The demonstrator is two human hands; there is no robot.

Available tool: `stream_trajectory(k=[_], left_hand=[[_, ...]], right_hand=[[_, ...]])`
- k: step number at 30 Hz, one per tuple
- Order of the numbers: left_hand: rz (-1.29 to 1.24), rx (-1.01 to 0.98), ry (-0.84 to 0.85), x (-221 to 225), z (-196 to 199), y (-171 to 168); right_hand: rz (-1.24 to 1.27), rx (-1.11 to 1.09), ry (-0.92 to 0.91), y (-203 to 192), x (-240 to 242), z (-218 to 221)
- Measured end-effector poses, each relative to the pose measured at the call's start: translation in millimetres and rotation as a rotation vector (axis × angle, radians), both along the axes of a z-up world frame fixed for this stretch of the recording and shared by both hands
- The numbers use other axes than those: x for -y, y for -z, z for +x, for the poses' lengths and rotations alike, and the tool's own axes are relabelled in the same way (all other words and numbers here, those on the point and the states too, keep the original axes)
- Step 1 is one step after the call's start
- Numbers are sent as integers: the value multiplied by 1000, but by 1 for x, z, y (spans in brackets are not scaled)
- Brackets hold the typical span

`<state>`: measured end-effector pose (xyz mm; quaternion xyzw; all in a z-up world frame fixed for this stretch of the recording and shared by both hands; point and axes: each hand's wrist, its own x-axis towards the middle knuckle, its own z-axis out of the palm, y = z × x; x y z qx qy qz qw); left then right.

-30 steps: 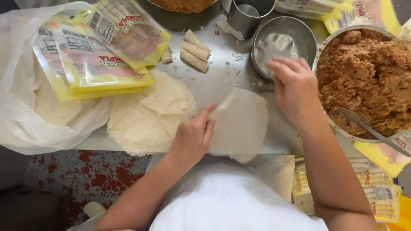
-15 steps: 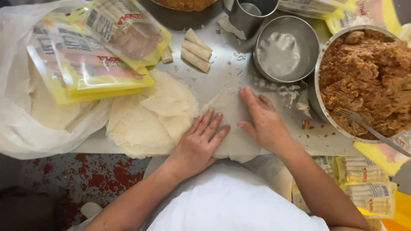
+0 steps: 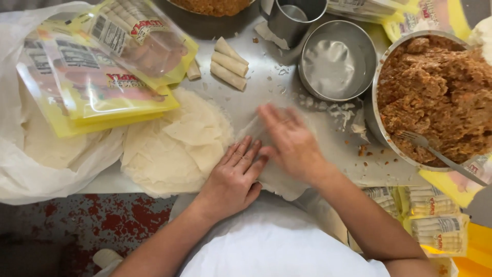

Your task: Assembling lumpia by placing meat filling onto wrappers and rolling them into shape.

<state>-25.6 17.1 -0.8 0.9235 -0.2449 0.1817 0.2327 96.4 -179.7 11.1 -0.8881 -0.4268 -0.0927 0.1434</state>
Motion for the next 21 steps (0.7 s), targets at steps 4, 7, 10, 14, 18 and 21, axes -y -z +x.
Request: stream_trajectory(k=[4,7,10,14,18,21], left_hand=[[15,-17,-11,0,-2,2],[-3,-33,-5,-2,-1,-1],[-36,-28,0,1,5,-11],[-135,-9,-49,14,48,-21],[-289,-82,-112,9,89,-90],[-393,36,26,9,88,-133]], right_hand=[[-4,-32,-16,13,5,9],[56,29,90,-4,28,5],[172,-153,68,-29,51,-32],[168,-337,-1,-54,62,-49],[372,-151,227,-97,74,-26],[585,-145,157,-153,63,-30]])
